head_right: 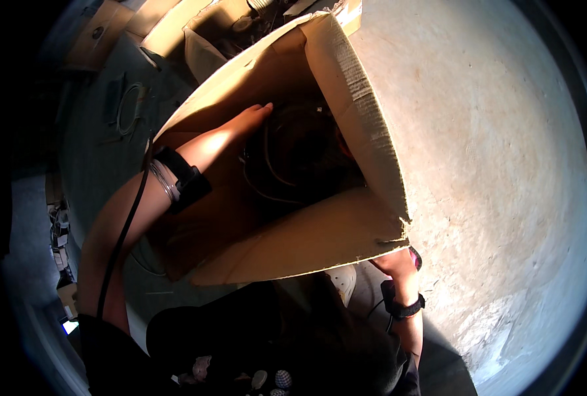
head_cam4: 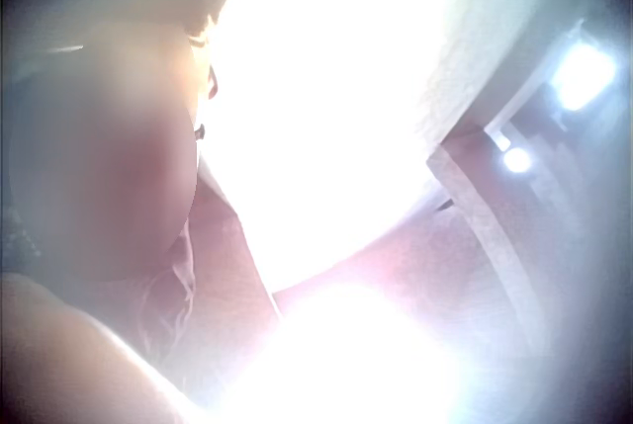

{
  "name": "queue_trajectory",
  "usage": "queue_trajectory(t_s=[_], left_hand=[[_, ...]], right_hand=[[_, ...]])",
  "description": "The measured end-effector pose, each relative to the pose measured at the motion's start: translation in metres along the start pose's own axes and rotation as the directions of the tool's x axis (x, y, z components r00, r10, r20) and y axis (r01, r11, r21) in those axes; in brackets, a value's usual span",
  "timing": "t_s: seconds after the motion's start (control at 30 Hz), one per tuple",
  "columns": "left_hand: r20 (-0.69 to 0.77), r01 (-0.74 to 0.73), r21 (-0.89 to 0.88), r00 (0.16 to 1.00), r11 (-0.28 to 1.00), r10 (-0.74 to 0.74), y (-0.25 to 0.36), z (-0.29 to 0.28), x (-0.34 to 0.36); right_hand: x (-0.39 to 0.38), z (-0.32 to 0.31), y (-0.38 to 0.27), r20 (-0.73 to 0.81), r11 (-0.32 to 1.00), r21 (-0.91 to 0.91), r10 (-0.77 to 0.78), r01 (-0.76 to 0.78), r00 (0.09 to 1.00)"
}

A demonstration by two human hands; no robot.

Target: The person removes a grey electronic component and a circular metal part from a cardboard box, wipes them with a pink cloth, and handles a coiled flexible metal conduit.

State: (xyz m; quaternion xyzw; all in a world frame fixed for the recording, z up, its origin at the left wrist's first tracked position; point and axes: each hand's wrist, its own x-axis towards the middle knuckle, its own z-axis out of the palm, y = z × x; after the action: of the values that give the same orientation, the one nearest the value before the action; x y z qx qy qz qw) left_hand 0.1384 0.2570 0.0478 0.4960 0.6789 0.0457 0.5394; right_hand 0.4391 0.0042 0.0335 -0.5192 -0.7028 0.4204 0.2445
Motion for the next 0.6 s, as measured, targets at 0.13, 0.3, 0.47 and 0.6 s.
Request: queue_trajectory(t_s=[0.13,0.3,0.47,0.6], left_hand=[[0.090,-0.006,-0.273,0.995,0.962,0.031,-0.009,0.006,0.000],[0.174,0.142,-0.576,0.983,0.805,-0.049,-0.008,0.007,-0.005],[0.187,0.062,-0.472,0.982,0.880,0.031,0.025,0.009,-0.044],[-0.035,-0.071,-0.090,0.997,0.993,0.068,0.007,0.010,-0.024]], right_hand=[[0.007,0.003,0.004,0.005,0.999,-0.041,-0.027,0.027,1.000],[0.014,0.000,-0.006,0.009,0.998,0.033,-0.054,0.054,0.999],[0.015,-0.003,-0.011,-0.012,0.997,0.078,-0.011,0.012,1.000],[0.017,-0.003,-0.015,-0.009,0.997,0.070,-0.034,0.035,0.999]])
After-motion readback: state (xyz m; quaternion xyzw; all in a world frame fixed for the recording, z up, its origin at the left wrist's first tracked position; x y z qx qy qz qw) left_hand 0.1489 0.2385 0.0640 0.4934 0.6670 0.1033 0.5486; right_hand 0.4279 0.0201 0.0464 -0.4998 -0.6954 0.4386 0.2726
